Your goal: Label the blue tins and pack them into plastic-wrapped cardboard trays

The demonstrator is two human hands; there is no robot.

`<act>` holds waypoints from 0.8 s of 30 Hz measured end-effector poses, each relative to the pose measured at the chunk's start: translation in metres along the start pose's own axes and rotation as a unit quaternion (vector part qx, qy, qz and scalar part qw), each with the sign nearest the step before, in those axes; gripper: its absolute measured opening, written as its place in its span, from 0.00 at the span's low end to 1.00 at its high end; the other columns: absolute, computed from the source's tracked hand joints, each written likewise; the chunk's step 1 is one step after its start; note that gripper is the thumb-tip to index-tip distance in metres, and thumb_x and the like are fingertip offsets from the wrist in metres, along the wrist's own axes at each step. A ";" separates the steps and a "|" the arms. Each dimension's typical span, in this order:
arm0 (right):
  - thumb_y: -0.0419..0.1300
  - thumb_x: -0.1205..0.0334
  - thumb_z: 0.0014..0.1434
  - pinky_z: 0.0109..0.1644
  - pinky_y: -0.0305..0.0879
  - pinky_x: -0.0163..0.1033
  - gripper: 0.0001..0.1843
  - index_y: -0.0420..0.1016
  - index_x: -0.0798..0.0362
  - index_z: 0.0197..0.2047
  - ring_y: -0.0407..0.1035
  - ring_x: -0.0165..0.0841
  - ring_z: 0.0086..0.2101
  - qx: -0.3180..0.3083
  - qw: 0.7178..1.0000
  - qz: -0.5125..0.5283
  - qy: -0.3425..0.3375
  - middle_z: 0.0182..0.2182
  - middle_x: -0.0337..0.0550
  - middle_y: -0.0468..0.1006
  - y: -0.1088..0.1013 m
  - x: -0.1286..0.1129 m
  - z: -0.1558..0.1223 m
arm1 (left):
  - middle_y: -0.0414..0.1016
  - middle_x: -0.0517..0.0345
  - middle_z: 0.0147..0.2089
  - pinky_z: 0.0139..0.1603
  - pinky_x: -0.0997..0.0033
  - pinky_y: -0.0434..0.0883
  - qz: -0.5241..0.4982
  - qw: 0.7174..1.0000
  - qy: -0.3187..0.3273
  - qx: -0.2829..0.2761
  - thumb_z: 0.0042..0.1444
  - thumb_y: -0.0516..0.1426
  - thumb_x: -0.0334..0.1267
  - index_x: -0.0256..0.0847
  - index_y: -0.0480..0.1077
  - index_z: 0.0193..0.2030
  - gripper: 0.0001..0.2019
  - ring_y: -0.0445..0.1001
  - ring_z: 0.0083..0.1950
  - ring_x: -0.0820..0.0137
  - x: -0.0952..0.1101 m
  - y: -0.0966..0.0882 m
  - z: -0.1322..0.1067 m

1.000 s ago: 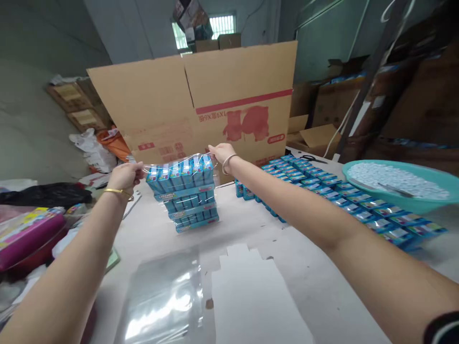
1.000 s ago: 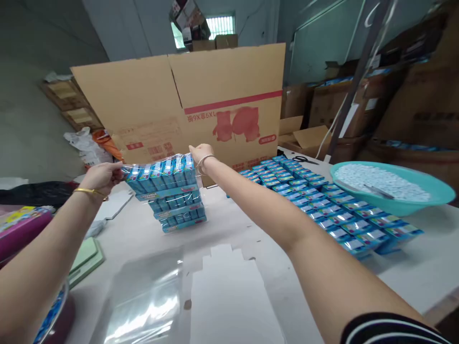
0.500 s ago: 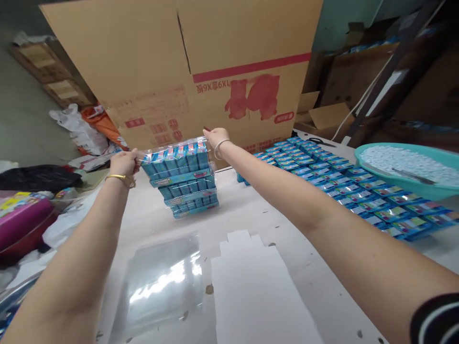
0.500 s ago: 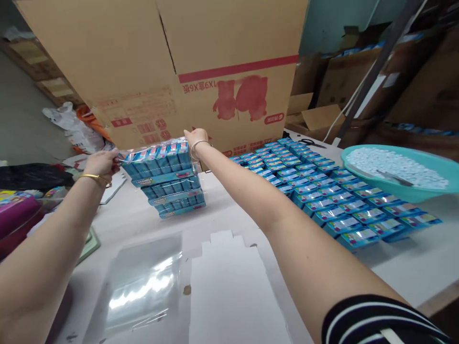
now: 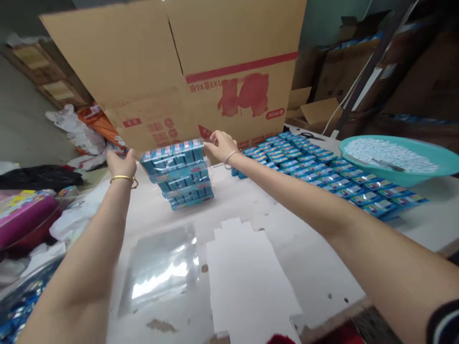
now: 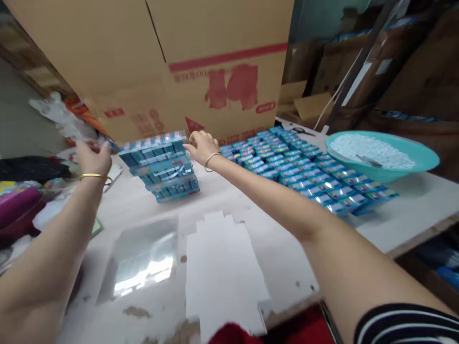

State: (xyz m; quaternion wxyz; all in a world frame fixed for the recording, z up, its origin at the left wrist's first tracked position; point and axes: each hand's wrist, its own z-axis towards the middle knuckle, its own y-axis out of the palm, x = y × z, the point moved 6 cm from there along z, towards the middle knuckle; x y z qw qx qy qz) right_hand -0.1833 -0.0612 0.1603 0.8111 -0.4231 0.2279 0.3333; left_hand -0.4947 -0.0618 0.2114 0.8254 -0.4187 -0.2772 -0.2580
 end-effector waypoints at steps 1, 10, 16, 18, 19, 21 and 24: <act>0.58 0.52 0.59 0.53 0.59 0.50 0.12 0.71 0.53 0.40 0.65 0.41 0.46 -0.024 0.998 -0.013 -0.055 0.41 0.48 0.73 -0.008 0.001 -0.032 | 0.66 0.51 0.48 0.50 0.70 0.60 0.023 0.999 0.031 0.028 0.60 0.54 0.37 0.25 0.59 0.49 0.17 0.61 0.43 0.74 0.009 -0.003 -0.021; 0.54 0.42 0.61 0.65 0.48 0.57 0.34 0.59 0.54 0.63 0.49 0.45 0.64 -0.311 0.940 -0.053 -0.133 0.61 0.54 0.62 -0.077 0.058 -0.391 | 0.68 0.46 0.58 0.54 0.51 0.66 0.043 0.793 0.333 -0.509 0.54 0.57 0.54 0.47 0.66 0.57 0.25 0.68 0.55 0.55 0.042 0.073 -0.439; 0.58 0.36 0.54 0.68 0.40 0.58 0.52 0.42 0.54 0.70 0.42 0.44 0.66 -0.345 0.931 -0.071 -0.097 0.66 0.54 0.52 -0.080 0.081 -0.459 | 0.64 0.43 0.63 0.56 0.51 0.66 0.104 0.834 0.326 -0.433 0.61 0.53 0.42 0.43 0.65 0.58 0.19 0.65 0.61 0.54 0.021 0.091 -0.519; 0.58 0.38 0.55 0.68 0.41 0.57 0.50 0.41 0.53 0.70 0.43 0.42 0.66 -0.336 0.936 -0.064 -0.087 0.66 0.53 0.53 -0.078 0.084 -0.460 | 0.66 0.45 0.61 0.54 0.52 0.68 0.088 0.833 0.325 -0.438 0.60 0.53 0.44 0.45 0.67 0.58 0.19 0.68 0.58 0.56 0.023 0.092 -0.511; 0.58 0.39 0.55 0.68 0.41 0.57 0.50 0.41 0.53 0.70 0.44 0.42 0.66 -0.331 0.938 -0.059 -0.082 0.66 0.53 0.53 -0.078 0.085 -0.460 | 0.67 0.45 0.60 0.54 0.52 0.69 0.078 0.831 0.326 -0.444 0.60 0.54 0.45 0.46 0.67 0.57 0.19 0.69 0.57 0.57 0.024 0.092 -0.506; 0.59 0.38 0.55 0.68 0.41 0.57 0.50 0.42 0.53 0.70 0.45 0.42 0.66 -0.324 0.942 -0.049 -0.074 0.65 0.54 0.54 -0.078 0.087 -0.458 | 0.69 0.46 0.59 0.53 0.53 0.70 0.059 0.822 0.328 -0.461 0.60 0.54 0.47 0.45 0.69 0.56 0.19 0.70 0.56 0.59 0.027 0.090 -0.497; 0.59 0.38 0.54 0.68 0.41 0.58 0.49 0.44 0.52 0.70 0.45 0.43 0.65 -0.327 0.942 -0.028 -0.074 0.65 0.53 0.55 -0.080 0.088 -0.457 | 0.70 0.46 0.59 0.55 0.53 0.70 0.028 0.810 0.318 -0.492 0.60 0.54 0.46 0.44 0.70 0.54 0.18 0.70 0.57 0.59 0.030 0.089 -0.488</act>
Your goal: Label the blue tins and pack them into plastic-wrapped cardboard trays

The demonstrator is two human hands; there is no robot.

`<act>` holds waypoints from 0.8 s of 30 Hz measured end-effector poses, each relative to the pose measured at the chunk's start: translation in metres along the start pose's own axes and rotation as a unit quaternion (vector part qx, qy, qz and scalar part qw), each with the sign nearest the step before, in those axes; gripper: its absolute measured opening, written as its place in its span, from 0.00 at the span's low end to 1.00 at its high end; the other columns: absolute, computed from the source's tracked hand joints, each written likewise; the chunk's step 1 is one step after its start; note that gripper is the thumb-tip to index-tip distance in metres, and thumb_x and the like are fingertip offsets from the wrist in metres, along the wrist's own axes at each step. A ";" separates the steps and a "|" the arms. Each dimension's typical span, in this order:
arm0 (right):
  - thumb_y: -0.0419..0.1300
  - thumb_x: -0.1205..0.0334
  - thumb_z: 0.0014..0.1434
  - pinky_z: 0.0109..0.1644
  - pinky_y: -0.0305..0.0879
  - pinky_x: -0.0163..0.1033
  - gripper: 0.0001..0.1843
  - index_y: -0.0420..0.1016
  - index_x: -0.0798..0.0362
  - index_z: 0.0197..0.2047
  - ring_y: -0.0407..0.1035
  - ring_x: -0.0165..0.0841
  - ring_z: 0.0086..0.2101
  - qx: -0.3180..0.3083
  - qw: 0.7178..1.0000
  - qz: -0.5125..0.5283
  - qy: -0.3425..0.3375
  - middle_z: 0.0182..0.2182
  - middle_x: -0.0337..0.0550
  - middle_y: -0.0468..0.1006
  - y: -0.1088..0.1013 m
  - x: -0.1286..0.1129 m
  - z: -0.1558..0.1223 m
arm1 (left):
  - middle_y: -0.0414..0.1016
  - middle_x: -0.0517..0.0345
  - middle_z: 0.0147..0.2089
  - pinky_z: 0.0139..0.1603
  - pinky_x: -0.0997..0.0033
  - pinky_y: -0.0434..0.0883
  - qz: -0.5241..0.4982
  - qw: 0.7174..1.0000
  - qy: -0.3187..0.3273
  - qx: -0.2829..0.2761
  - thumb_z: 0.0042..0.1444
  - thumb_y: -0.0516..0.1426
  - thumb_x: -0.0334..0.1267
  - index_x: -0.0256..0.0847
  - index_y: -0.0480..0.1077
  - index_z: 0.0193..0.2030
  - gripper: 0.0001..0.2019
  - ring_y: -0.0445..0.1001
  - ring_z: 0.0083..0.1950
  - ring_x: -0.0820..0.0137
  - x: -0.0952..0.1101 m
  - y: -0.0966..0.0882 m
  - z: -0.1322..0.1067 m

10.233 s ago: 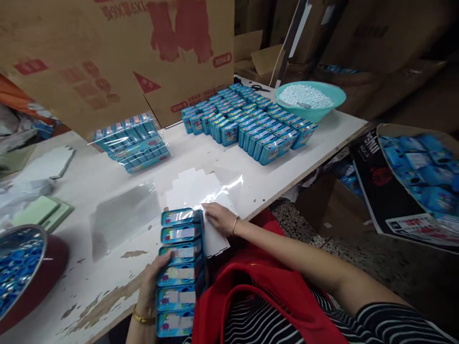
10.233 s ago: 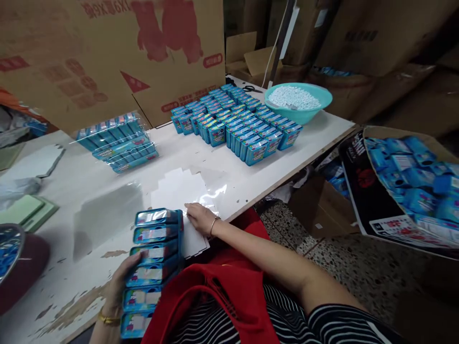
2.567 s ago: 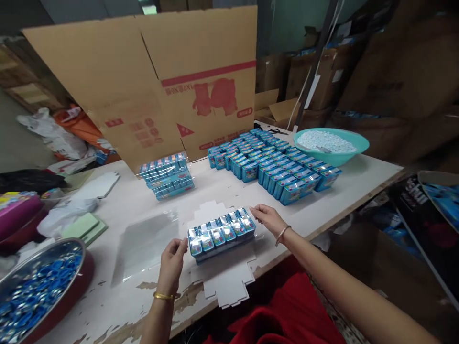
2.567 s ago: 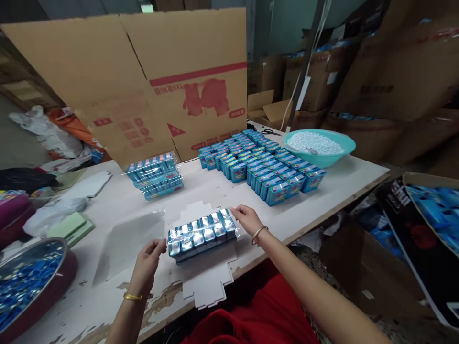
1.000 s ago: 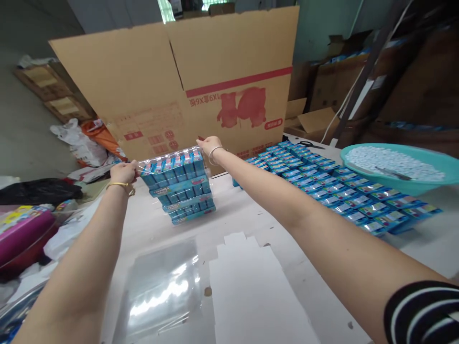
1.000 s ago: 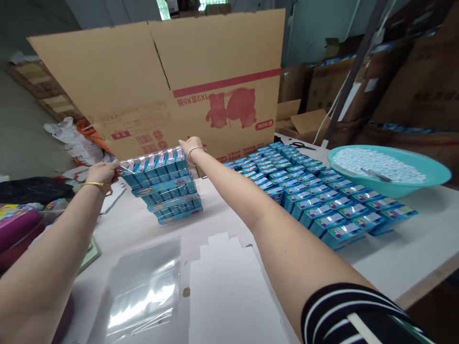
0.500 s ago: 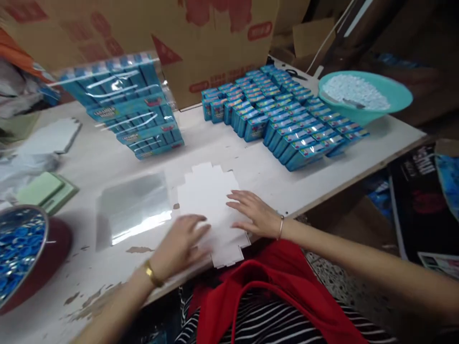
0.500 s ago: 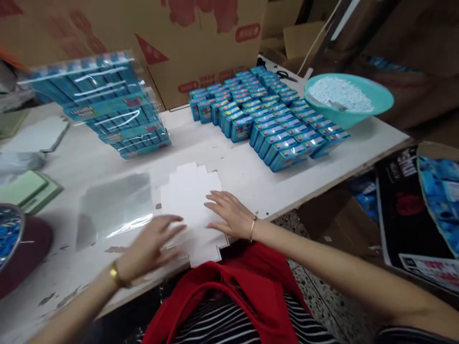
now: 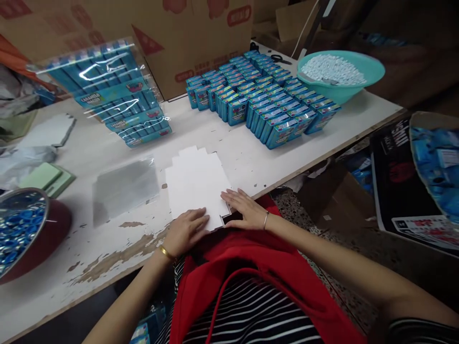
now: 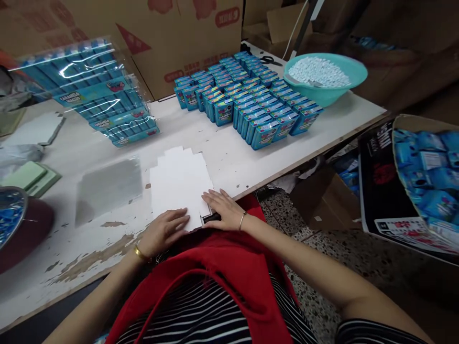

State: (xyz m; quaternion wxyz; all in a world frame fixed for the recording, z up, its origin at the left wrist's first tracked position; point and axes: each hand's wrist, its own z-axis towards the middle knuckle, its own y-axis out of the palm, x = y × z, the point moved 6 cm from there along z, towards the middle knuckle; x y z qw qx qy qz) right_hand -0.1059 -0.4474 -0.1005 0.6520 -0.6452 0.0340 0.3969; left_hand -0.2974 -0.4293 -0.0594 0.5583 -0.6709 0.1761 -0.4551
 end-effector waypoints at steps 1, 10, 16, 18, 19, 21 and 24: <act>0.60 0.38 0.54 0.68 0.42 0.58 0.49 0.45 0.52 0.69 0.45 0.43 0.65 -0.002 1.000 0.007 -0.005 0.65 0.53 0.55 -0.001 0.000 -0.001 | 0.70 0.46 0.59 0.56 0.54 0.69 -0.021 1.000 0.000 -0.009 0.60 0.54 0.46 0.44 0.71 0.53 0.17 0.70 0.57 0.60 0.000 -0.002 0.001; 0.57 0.54 0.62 0.64 0.52 0.54 0.26 0.62 0.50 0.61 0.52 0.39 0.63 0.073 0.996 0.016 -0.039 0.60 0.50 0.64 -0.017 0.002 0.004 | 0.75 0.56 0.27 0.38 0.69 0.69 -0.238 0.951 -0.194 0.039 0.56 0.54 0.51 0.43 0.75 0.31 0.16 0.70 0.30 0.68 -0.023 -0.037 0.012; 0.51 0.57 0.65 0.54 0.61 0.48 0.12 0.73 0.50 0.35 0.68 0.34 0.39 0.158 0.976 0.148 -0.010 0.34 0.42 0.76 -0.022 -0.008 0.009 | 0.79 0.53 0.38 0.43 0.64 0.71 -0.263 0.954 -0.143 -0.001 0.57 0.53 0.52 0.44 0.77 0.39 0.17 0.75 0.40 0.63 -0.006 -0.033 -0.001; 0.51 0.57 0.65 0.48 0.63 0.44 0.14 0.70 0.51 0.31 0.66 0.33 0.35 0.191 0.963 0.188 0.038 0.30 0.41 0.72 -0.021 -0.006 0.007 | 0.73 0.48 0.55 0.58 0.53 0.66 -0.187 0.979 -0.071 -0.026 0.51 0.58 0.56 0.46 0.69 0.56 0.28 0.70 0.56 0.56 0.005 -0.025 -0.013; 0.51 0.56 0.65 0.46 0.63 0.43 0.14 0.69 0.51 0.30 0.65 0.33 0.34 0.204 0.956 0.203 0.061 0.29 0.41 0.71 -0.021 -0.004 0.006 | 0.67 0.46 0.62 0.63 0.47 0.60 -0.137 0.990 -0.041 -0.021 0.48 0.60 0.57 0.46 0.62 0.63 0.36 0.64 0.63 0.52 0.008 -0.021 -0.020; 0.51 0.56 0.64 0.43 0.62 0.41 0.14 0.67 0.51 0.28 0.63 0.34 0.34 0.216 0.946 0.224 0.094 0.28 0.41 0.68 -0.019 -0.002 0.004 | 0.58 0.46 0.67 0.67 0.42 0.49 -0.046 0.999 -0.011 0.004 0.49 0.60 0.54 0.45 0.54 0.67 0.40 0.52 0.69 0.51 0.009 -0.014 -0.034; 0.51 0.55 0.64 0.43 0.61 0.41 0.15 0.66 0.51 0.27 0.63 0.34 0.35 0.210 0.942 0.237 0.114 0.28 0.40 0.68 -0.018 0.000 0.004 | 0.63 0.51 0.65 0.68 0.45 0.49 -0.015 0.999 -0.022 0.046 0.61 0.51 0.38 0.48 0.61 0.63 0.23 0.54 0.69 0.59 -0.001 -0.007 -0.048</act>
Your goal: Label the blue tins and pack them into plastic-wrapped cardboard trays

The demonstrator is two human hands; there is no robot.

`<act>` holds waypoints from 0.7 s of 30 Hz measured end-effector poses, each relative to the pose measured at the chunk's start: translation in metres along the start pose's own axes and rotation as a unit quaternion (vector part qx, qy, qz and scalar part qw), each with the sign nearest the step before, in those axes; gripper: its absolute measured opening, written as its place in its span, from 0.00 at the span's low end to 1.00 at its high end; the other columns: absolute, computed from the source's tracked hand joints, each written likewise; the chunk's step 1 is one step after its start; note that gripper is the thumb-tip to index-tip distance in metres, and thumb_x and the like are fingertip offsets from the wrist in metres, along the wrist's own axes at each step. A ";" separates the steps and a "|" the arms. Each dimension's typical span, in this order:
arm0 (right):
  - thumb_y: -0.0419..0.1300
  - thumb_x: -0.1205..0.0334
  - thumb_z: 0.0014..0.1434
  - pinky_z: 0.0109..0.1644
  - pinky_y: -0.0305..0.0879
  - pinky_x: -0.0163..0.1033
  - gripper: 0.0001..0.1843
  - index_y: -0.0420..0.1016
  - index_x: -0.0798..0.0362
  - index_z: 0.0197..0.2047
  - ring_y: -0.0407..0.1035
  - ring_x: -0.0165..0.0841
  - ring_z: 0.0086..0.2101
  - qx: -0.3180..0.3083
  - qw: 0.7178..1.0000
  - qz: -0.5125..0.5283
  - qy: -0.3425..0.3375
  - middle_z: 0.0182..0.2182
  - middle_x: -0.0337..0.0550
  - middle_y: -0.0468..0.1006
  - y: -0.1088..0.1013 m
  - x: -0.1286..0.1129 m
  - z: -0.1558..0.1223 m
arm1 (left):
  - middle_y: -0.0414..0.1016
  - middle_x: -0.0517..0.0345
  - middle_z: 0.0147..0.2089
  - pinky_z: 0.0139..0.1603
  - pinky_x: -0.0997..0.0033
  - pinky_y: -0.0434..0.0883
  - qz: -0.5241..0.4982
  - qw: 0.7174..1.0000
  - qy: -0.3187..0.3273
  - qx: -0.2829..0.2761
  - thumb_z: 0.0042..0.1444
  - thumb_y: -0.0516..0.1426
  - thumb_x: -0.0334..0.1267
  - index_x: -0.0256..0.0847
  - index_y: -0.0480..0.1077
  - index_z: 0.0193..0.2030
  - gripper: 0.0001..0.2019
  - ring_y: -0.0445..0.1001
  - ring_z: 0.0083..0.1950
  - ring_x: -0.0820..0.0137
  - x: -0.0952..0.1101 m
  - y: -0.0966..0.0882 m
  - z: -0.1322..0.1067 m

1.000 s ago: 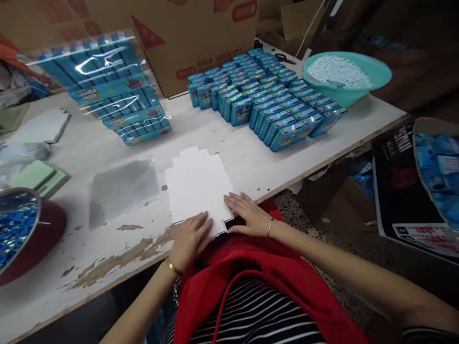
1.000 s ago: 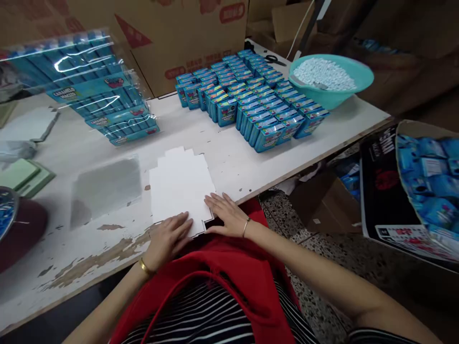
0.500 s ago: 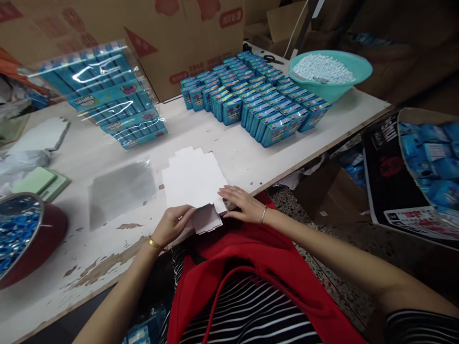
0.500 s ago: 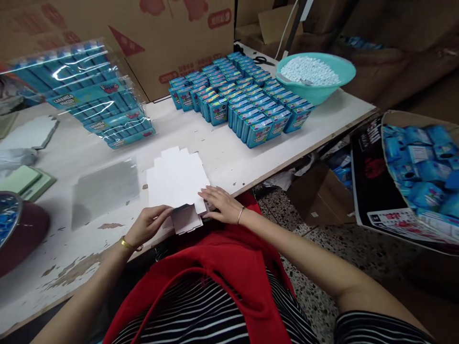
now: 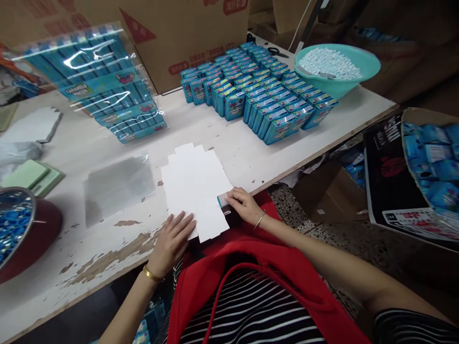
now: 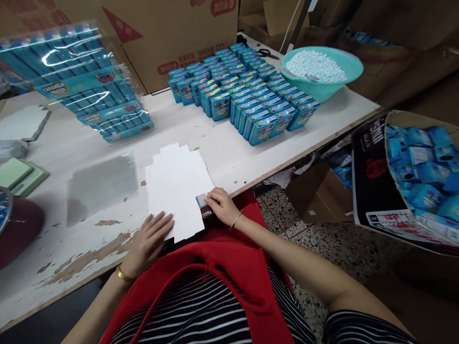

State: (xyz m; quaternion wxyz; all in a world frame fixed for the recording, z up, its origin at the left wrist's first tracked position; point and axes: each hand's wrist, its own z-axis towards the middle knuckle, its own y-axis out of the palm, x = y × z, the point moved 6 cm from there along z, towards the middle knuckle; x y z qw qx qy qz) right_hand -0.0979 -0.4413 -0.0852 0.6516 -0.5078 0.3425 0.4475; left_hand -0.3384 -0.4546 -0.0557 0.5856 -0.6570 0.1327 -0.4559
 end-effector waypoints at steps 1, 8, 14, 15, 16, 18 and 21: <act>0.51 0.55 0.64 0.43 0.61 0.41 0.15 0.66 0.51 0.27 0.63 0.34 0.35 -0.004 1.000 0.000 0.001 0.28 0.41 0.68 0.000 0.000 0.000 | 0.67 0.53 0.62 0.68 0.47 0.51 -0.018 1.000 -0.009 0.015 0.61 0.49 0.35 0.49 0.64 0.60 0.20 0.57 0.68 0.61 -0.003 0.001 -0.002; 0.54 0.58 0.65 0.46 0.62 0.45 0.11 0.74 0.51 0.34 0.64 0.38 0.40 -0.007 0.982 -0.177 -0.065 0.37 0.45 0.75 -0.006 -0.021 -0.012 | 0.79 0.57 0.42 0.68 0.49 0.51 -0.217 0.956 -0.192 0.051 0.59 0.54 0.45 0.45 0.74 0.39 0.10 0.75 0.49 0.64 -0.025 -0.002 0.006; 0.46 0.66 0.69 0.31 0.59 0.33 0.15 0.74 0.54 0.41 0.67 0.28 0.31 -0.053 0.947 -0.297 -0.111 0.41 0.44 0.75 -0.004 -0.040 -0.025 | 0.73 0.55 0.34 0.43 0.65 0.66 -0.067 0.988 -0.092 -0.103 0.65 0.45 0.45 0.41 0.69 0.34 0.16 0.69 0.38 0.68 0.000 -0.001 0.051; 0.46 0.66 0.69 0.30 0.58 0.33 0.15 0.74 0.54 0.42 0.66 0.27 0.30 -0.051 0.938 -0.320 -0.119 0.41 0.44 0.75 -0.004 -0.040 -0.024 | 0.73 0.55 0.33 0.40 0.66 0.65 -0.021 0.990 -0.068 -0.122 0.65 0.45 0.44 0.40 0.68 0.32 0.16 0.68 0.37 0.67 0.006 0.000 0.061; 0.46 0.66 0.69 0.29 0.57 0.33 0.15 0.73 0.54 0.42 0.66 0.27 0.29 -0.047 0.928 -0.346 -0.132 0.42 0.44 0.75 -0.004 -0.039 -0.023 | 0.72 0.55 0.32 0.39 0.66 0.64 0.022 0.989 -0.052 -0.138 0.65 0.44 0.43 0.40 0.67 0.32 0.16 0.68 0.37 0.66 0.011 0.003 0.071; 0.46 0.67 0.68 0.29 0.57 0.34 0.15 0.73 0.55 0.41 0.64 0.28 0.27 -0.041 0.904 -0.390 -0.168 0.39 0.46 0.74 -0.001 -0.034 -0.021 | 0.73 0.54 0.32 0.37 0.66 0.62 0.087 0.982 -0.057 -0.156 0.65 0.45 0.41 0.40 0.67 0.32 0.15 0.69 0.36 0.65 0.017 0.007 0.087; 0.44 0.70 0.67 0.31 0.59 0.35 0.16 0.73 0.57 0.39 0.63 0.31 0.28 -0.047 0.882 -0.400 -0.245 0.32 0.46 0.73 0.007 -0.026 -0.018 | 0.74 0.53 0.32 0.33 0.67 0.59 0.146 0.968 -0.119 -0.166 0.64 0.45 0.41 0.40 0.68 0.37 0.13 0.71 0.34 0.64 0.016 0.011 0.100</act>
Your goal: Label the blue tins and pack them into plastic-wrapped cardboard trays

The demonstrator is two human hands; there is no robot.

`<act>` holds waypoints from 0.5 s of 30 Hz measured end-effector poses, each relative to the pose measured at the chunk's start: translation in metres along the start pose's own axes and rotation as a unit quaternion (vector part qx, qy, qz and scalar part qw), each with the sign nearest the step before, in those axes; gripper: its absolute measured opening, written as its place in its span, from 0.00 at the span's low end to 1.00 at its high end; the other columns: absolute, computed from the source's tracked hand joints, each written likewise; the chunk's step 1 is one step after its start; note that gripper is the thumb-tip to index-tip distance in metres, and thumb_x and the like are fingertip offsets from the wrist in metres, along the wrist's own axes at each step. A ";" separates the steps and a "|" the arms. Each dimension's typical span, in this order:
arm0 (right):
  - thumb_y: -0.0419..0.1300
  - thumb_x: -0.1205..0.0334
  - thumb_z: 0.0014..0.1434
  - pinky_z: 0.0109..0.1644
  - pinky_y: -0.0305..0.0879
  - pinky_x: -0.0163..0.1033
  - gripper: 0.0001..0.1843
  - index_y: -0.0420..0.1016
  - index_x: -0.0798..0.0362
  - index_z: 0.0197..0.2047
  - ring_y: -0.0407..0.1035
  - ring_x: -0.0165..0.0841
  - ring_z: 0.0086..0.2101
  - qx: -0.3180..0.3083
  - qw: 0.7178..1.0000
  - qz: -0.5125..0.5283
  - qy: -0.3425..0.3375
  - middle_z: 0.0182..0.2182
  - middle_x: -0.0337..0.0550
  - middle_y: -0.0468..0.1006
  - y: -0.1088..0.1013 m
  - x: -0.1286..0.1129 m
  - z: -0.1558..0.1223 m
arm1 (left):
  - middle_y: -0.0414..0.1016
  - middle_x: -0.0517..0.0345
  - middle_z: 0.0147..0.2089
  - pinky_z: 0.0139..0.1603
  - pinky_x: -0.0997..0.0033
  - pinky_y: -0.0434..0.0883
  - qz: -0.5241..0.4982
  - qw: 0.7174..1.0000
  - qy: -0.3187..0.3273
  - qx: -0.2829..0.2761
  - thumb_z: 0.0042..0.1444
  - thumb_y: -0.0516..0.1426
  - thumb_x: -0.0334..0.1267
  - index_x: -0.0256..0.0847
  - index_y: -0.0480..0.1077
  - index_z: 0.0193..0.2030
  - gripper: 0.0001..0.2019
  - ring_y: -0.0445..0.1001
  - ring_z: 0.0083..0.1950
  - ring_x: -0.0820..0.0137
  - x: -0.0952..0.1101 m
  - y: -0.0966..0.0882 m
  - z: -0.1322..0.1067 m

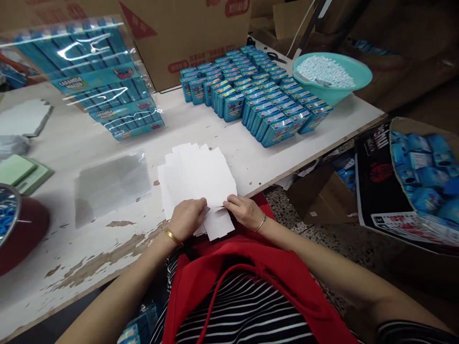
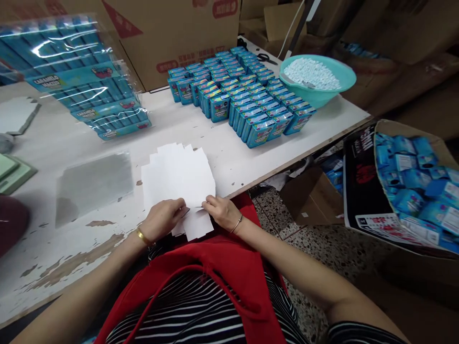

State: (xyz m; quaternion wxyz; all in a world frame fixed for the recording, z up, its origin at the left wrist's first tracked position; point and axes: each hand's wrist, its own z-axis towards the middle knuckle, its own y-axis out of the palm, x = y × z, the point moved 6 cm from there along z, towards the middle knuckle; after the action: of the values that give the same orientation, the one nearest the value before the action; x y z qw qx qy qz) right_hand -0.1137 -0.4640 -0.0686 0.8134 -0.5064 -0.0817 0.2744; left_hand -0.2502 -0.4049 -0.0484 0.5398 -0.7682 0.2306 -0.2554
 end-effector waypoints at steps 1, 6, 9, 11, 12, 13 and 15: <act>0.44 0.71 0.67 0.32 0.60 0.36 0.16 0.73 0.57 0.40 0.62 0.32 0.29 0.010 1.000 0.005 -0.022 0.30 0.45 0.72 0.003 0.000 0.000 | 0.74 0.53 0.32 0.32 0.68 0.59 0.012 1.000 -0.016 -0.002 0.64 0.46 0.41 0.39 0.68 0.38 0.12 0.71 0.34 0.64 0.000 0.000 0.002; 0.45 0.73 0.66 0.33 0.62 0.38 0.14 0.72 0.60 0.45 0.61 0.34 0.31 0.049 0.996 0.027 -0.071 0.30 0.47 0.71 0.011 -0.001 -0.001 | 0.75 0.51 0.32 0.34 0.67 0.61 0.068 0.997 0.043 0.005 0.64 0.46 0.36 0.38 0.68 0.39 0.11 0.72 0.35 0.63 0.012 0.003 0.002; 0.46 0.73 0.63 0.35 0.63 0.40 0.16 0.70 0.60 0.50 0.61 0.35 0.32 0.019 0.992 0.043 -0.121 0.38 0.51 0.73 0.011 -0.002 -0.006 | 0.75 0.51 0.31 0.36 0.66 0.62 0.084 0.993 0.088 0.006 0.62 0.48 0.32 0.38 0.69 0.37 0.09 0.72 0.36 0.64 0.019 0.003 0.002; 0.48 0.73 0.60 0.38 0.64 0.43 0.20 0.67 0.61 0.55 0.62 0.37 0.36 -0.013 0.987 0.061 -0.151 0.48 0.55 0.72 0.011 0.000 -0.010 | 0.75 0.52 0.32 0.35 0.67 0.63 0.082 0.992 0.091 0.008 0.61 0.49 0.31 0.38 0.69 0.36 0.08 0.72 0.36 0.64 0.020 0.001 0.003; 0.48 0.72 0.59 0.39 0.65 0.44 0.22 0.65 0.61 0.57 0.62 0.38 0.38 -0.027 0.984 0.068 -0.164 0.52 0.56 0.70 0.010 0.002 -0.012 | 0.75 0.53 0.32 0.34 0.67 0.63 0.079 0.993 0.092 0.010 0.61 0.49 0.31 0.39 0.70 0.36 0.08 0.72 0.35 0.64 0.020 0.000 0.004; 0.49 0.72 0.57 0.41 0.65 0.45 0.24 0.64 0.61 0.58 0.62 0.39 0.39 -0.037 0.981 0.071 -0.174 0.56 0.56 0.67 0.010 0.003 -0.013 | 0.75 0.53 0.32 0.34 0.67 0.63 0.074 0.993 0.094 0.014 0.61 0.49 0.32 0.39 0.70 0.35 0.09 0.71 0.35 0.65 0.020 -0.001 0.005; 0.49 0.72 0.57 0.41 0.65 0.46 0.26 0.63 0.61 0.59 0.62 0.39 0.40 -0.043 0.978 0.073 -0.189 0.59 0.55 0.64 0.010 0.005 -0.013 | 0.74 0.54 0.32 0.35 0.66 0.65 0.061 0.992 0.107 0.031 0.60 0.50 0.32 0.39 0.71 0.34 0.09 0.71 0.35 0.65 0.020 -0.002 0.006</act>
State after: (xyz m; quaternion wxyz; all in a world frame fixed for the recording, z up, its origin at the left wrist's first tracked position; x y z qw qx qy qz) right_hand -0.1084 -0.4679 -0.0844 0.7382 -0.4848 -0.2087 0.4201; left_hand -0.2304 -0.4128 -0.0450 0.5502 -0.7040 0.3254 -0.3094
